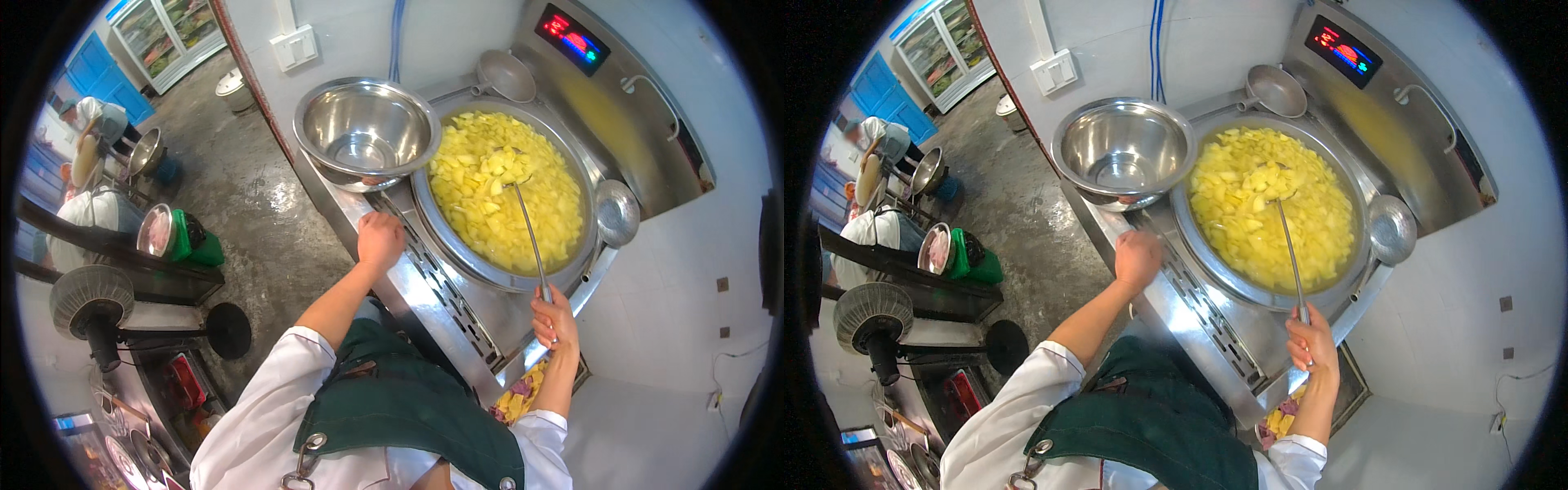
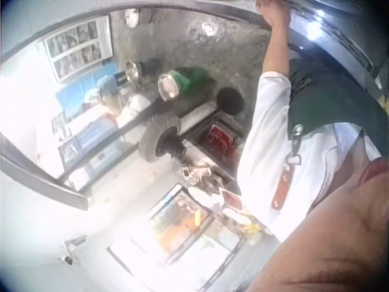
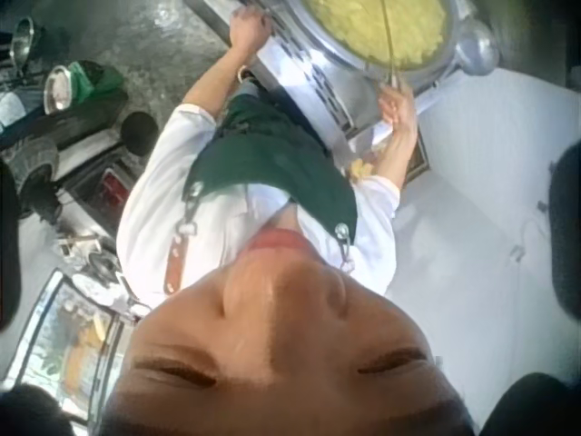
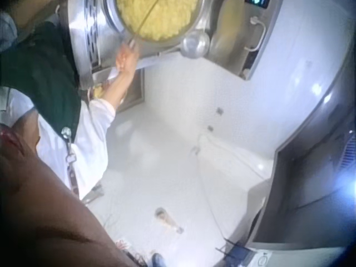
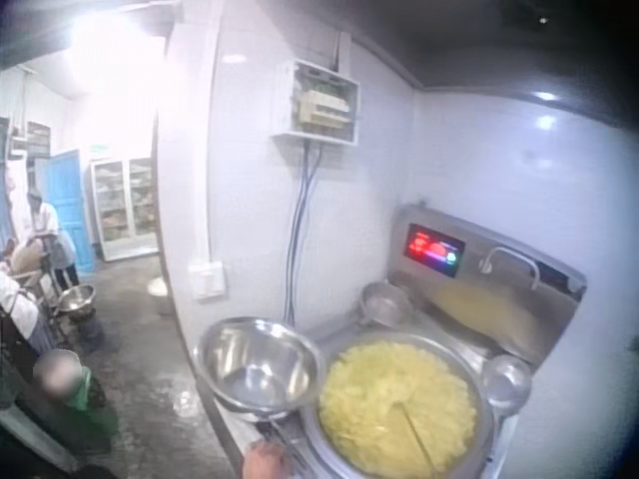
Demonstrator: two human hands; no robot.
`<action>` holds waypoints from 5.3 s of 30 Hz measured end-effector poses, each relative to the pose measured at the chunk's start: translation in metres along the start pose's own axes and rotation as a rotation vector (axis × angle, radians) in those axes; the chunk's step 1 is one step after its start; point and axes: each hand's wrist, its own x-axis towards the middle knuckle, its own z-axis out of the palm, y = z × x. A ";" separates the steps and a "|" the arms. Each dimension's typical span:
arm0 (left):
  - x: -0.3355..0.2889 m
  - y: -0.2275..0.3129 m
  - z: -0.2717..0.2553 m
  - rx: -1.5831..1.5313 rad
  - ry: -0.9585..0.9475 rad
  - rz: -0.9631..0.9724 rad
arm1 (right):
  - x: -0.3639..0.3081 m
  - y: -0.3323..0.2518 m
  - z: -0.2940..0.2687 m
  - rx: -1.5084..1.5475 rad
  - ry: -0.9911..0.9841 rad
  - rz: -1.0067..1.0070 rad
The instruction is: The person stirs a large pot of yellow food on a commercial stove using a ladle. The person repeatedly scoops and mixes the contents to ensure even cooking. A coworker is visible in the background handling other kitchen tasks.
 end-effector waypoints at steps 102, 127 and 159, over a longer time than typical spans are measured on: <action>0.003 0.002 -0.002 0.041 -0.001 0.044 | 0.094 0.024 -0.010 0.342 -0.195 0.180; 0.000 -0.001 0.004 0.059 0.057 0.087 | -0.046 0.048 0.003 -0.690 0.581 -0.354; 0.003 0.007 -0.006 -0.002 0.031 0.071 | 0.095 -0.049 -0.037 -0.754 0.620 -0.325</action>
